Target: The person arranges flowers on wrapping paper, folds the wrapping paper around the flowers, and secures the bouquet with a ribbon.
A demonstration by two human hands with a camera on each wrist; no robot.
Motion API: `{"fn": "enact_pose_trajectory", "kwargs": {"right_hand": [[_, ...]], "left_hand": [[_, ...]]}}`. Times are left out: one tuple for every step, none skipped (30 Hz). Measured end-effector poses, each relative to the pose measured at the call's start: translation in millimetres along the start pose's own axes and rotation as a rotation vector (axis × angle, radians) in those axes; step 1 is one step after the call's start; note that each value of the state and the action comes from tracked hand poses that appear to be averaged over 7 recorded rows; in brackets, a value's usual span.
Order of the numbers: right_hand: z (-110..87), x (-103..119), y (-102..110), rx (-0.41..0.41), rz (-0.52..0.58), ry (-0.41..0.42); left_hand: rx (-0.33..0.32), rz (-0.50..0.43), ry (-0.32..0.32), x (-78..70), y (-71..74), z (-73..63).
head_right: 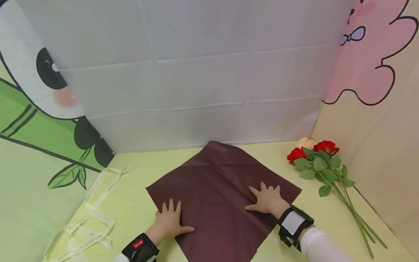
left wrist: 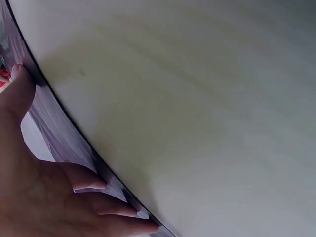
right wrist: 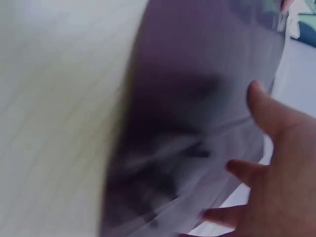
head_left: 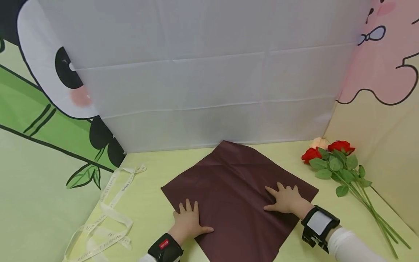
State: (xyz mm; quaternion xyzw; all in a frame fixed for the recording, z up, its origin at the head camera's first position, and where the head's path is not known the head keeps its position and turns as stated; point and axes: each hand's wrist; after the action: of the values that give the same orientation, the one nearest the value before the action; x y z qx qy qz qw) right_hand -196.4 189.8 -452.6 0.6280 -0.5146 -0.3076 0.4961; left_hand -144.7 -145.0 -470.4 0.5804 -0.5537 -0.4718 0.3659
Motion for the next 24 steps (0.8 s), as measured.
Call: {"fn": "enact_pose_trajectory", "kwargs": {"right_hand": [[0.0,-2.4,-0.1,0.0,0.013,-0.011],[-0.1,-5.0,-0.5,0.005,0.029,-0.019],[-0.1,-7.8,-1.5,0.014,0.046,-0.025],[-0.1,-10.4,-2.8,0.025,0.065,-0.028],[-0.1,-12.7,-4.1,0.037,0.085,-0.028],[0.1,-14.8,-5.7,0.047,0.104,-0.026],[0.7,-16.7,-7.3,0.049,0.119,-0.018],[1.2,-18.1,-8.8,0.043,0.129,-0.008],[2.0,-19.4,-10.6,0.039,0.135,-0.003],[2.8,-20.6,-12.3,0.036,0.139,0.001],[3.6,-21.7,-13.7,0.033,0.143,0.007],[4.8,-23.1,-15.7,0.028,0.145,0.009],[5.4,-24.2,-16.8,0.027,0.146,0.015],[5.5,-25.1,-17.6,0.025,0.146,0.017],[5.9,-26.4,-18.6,0.025,0.144,0.019],[6.2,-27.6,-18.8,0.019,0.15,0.026],[6.2,-29.2,-18.5,0.001,0.161,0.038],[5.6,-31.1,-17.9,-0.024,0.189,0.043],[4.9,-34.3,-17.0,-0.066,0.22,0.049],[4.0,-38.8,-16.1,-0.129,0.251,0.047],[2.8,-45.5,-14.6,-0.195,0.279,0.037],[0.7,-54.0,-13.1,-0.269,0.307,0.02],[-2.4,-64.4,-11.3,-0.342,0.332,-0.011],[-7.1,-76.0,-9.5,-0.399,0.353,-0.061]], "left_hand": [[-0.002,0.004,-0.001,-1.0,0.2,-0.3],[-0.003,0.011,0.0,-2.2,0.3,-0.7],[-0.005,0.019,0.002,-3.4,0.5,-1.3],[-0.006,0.029,0.004,-4.6,0.5,-1.7],[-0.007,0.041,0.008,-5.8,0.7,-2.4],[-0.009,0.048,0.011,-6.9,1.1,-3.1],[-0.01,0.056,0.014,-7.8,1.7,-3.7],[-0.009,0.062,0.018,-8.4,2.2,-4.1],[-0.01,0.066,0.02,-8.9,2.9,-4.6],[-0.009,0.068,0.023,-9.3,3.6,-5.0],[-0.007,0.069,0.024,-9.5,4.3,-5.6],[-0.005,0.07,0.024,-9.5,4.5,-6.0],[-0.003,0.072,0.022,-9.6,4.5,-6.4],[-0.002,0.076,0.021,-9.7,4.2,-7.0],[-0.002,0.078,0.018,-9.9,3.8,-7.7],[-0.002,0.081,0.016,-10.2,3.0,-8.1],[-0.002,0.084,0.014,-10.5,2.0,-8.4],[-0.004,0.086,0.012,-10.9,1.1,-8.6],[-0.008,0.086,0.012,-11.4,0.4,-8.5],[-0.012,0.087,0.013,-11.9,-0.2,-8.4],[-0.015,0.087,0.013,-12.2,-0.9,-8.1],[-0.017,0.088,0.014,-12.6,-1.4,-7.7],[-0.018,0.086,0.017,-12.8,-1.7,-7.4],[-0.017,0.083,0.019,-12.9,-1.8,-7.5]]}}
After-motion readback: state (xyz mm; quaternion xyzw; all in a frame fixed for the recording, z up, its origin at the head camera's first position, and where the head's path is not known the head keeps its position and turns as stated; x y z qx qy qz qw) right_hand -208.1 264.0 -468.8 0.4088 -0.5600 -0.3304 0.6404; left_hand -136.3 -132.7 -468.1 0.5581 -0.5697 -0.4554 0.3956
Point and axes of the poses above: each hand's wrist, its own z-axis towards the middle knuckle, its own y-axis out of the back of the hand, x = y × z, and after that the axes turned 5 degrees about x, right-handed
